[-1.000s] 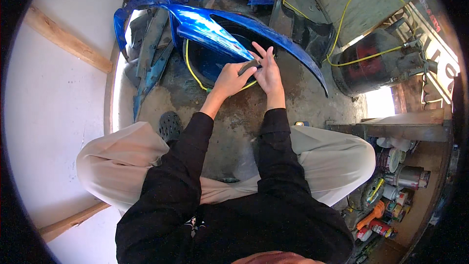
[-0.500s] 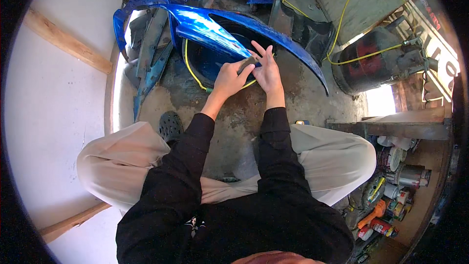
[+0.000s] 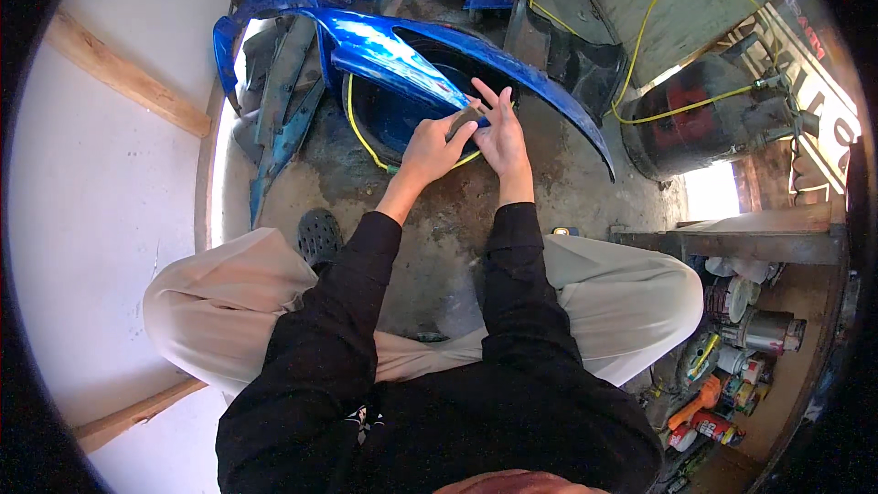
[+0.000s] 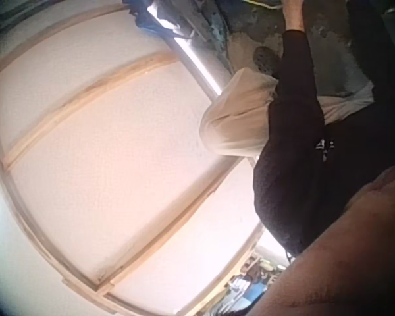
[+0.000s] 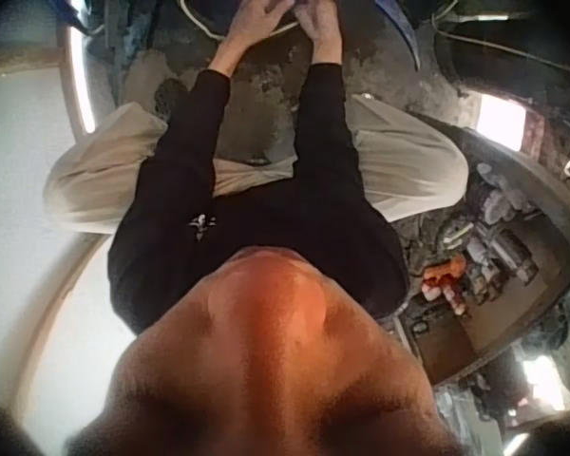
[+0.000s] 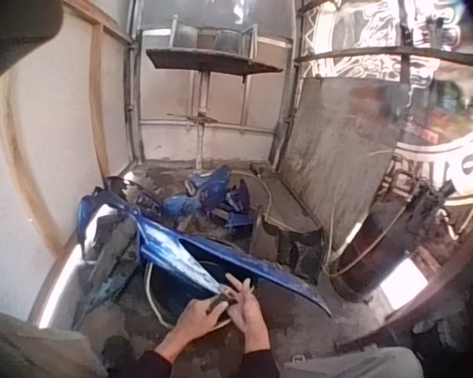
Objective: The person wet sands a motorcycle fairing with sandpaper by hand over a bucket of water.
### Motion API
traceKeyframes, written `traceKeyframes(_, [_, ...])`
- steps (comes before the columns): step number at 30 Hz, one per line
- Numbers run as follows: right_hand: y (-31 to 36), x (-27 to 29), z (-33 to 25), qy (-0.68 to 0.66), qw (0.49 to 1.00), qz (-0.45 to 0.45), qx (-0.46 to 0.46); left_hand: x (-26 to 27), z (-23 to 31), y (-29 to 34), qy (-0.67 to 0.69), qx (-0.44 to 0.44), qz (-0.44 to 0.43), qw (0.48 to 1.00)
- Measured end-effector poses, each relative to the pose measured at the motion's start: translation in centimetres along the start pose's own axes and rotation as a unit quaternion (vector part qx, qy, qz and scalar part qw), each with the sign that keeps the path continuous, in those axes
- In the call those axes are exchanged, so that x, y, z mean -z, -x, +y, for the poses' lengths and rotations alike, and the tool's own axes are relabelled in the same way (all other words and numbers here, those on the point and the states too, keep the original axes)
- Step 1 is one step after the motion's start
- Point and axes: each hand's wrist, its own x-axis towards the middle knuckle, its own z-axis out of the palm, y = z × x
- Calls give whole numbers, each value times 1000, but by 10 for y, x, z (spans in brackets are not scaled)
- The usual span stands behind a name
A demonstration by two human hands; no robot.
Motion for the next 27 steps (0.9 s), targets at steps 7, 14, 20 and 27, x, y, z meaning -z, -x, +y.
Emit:
traceKeyframes(7, [0, 2, -1, -4, 1000, -1, -2, -3, 1, 0, -27, -1, 5, 1000])
traceKeyframes(14, [-1, 1, 1, 7, 1000, 7, -2, -2, 5, 3, -34, 29, 47, 998])
traceKeyframes(20, [-3, 3, 3, -7, 1000, -6, 0, -6, 6, 3, -42, -8, 89, 995])
traceKeyframes(27, [-7, 9, 4, 12, 1000, -18, 6, -3, 7, 2, -63, -58, -5, 996])
